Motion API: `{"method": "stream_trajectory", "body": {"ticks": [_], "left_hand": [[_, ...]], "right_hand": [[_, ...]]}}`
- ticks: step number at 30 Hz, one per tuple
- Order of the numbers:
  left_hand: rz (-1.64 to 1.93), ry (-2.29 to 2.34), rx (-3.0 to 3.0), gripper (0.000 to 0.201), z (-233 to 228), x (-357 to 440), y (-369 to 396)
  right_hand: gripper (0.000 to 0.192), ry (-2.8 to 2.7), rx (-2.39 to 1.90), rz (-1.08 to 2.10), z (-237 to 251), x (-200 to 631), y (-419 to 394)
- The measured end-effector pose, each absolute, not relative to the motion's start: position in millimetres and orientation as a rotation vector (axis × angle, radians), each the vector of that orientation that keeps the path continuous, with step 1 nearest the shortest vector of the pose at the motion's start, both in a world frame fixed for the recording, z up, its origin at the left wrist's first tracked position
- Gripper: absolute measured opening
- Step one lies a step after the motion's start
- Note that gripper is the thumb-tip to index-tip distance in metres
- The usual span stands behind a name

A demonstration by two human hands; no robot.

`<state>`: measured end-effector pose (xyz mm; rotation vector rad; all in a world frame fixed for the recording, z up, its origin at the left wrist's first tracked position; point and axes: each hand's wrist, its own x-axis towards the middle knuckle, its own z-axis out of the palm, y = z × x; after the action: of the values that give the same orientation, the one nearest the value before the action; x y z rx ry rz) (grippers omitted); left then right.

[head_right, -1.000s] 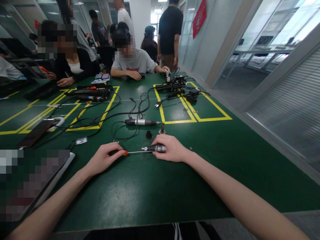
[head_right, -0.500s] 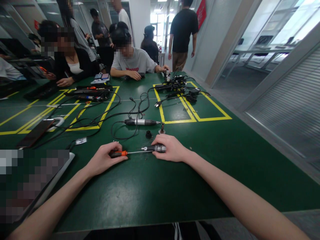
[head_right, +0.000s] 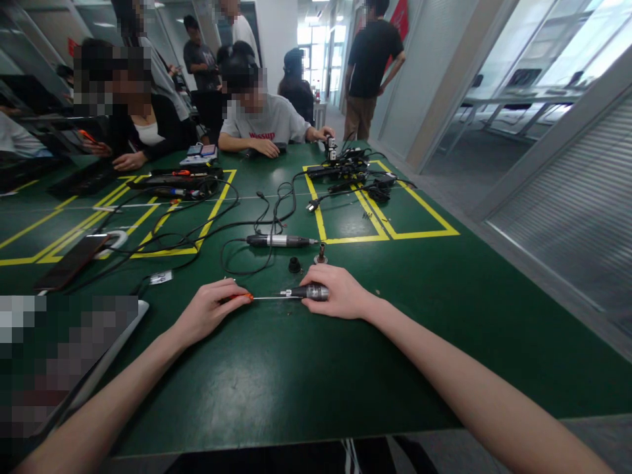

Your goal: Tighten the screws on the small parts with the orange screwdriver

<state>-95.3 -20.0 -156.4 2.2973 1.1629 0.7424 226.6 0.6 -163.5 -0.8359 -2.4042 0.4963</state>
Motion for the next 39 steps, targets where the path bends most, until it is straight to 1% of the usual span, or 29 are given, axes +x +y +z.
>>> {"method": "stream_trajectory", "body": {"ticks": [8,13,19,21,25,28,35,39], "left_hand": [[0.793,1.202,2.258,0.011,-147.7,-92.3,-27.5],[0.791,1.161,2.209,0.021,-147.5,-95.3,-24.8],[0.809,1.166,2.22,0.025,-150.4,-95.0,-22.8],[0.811,1.166,2.247,0.023,-150.3,-94.3,-23.6],[0.839,1.148,2.26,0.013,-149.5,-94.4,-25.4],[0.836,1.142,2.228,0.011,-149.3,-96.1,-25.1],[0.855,1.152,2.24,0.024,-150.8,-97.3,-21.4],[0.838,1.182,2.233,0.025,-150.4,-95.2,-23.0]], "right_hand": [[0.015,-2.41,-0.85,0.502,-164.3,227.2,1.0],[0.014,-2.4,-0.851,0.515,-163.8,226.9,0.9],[0.014,-2.409,-0.85,0.516,-162.5,226.3,0.7],[0.014,-2.41,-0.845,0.508,-162.5,226.4,0.8],[0.013,-2.409,-0.837,0.504,-163.5,226.7,1.3],[0.013,-2.408,-0.843,0.512,-164.1,226.9,1.5],[0.014,-2.413,-0.845,0.509,-162.8,227.2,1.6],[0.013,-2.416,-0.848,0.513,-161.8,226.8,1.5]]}}
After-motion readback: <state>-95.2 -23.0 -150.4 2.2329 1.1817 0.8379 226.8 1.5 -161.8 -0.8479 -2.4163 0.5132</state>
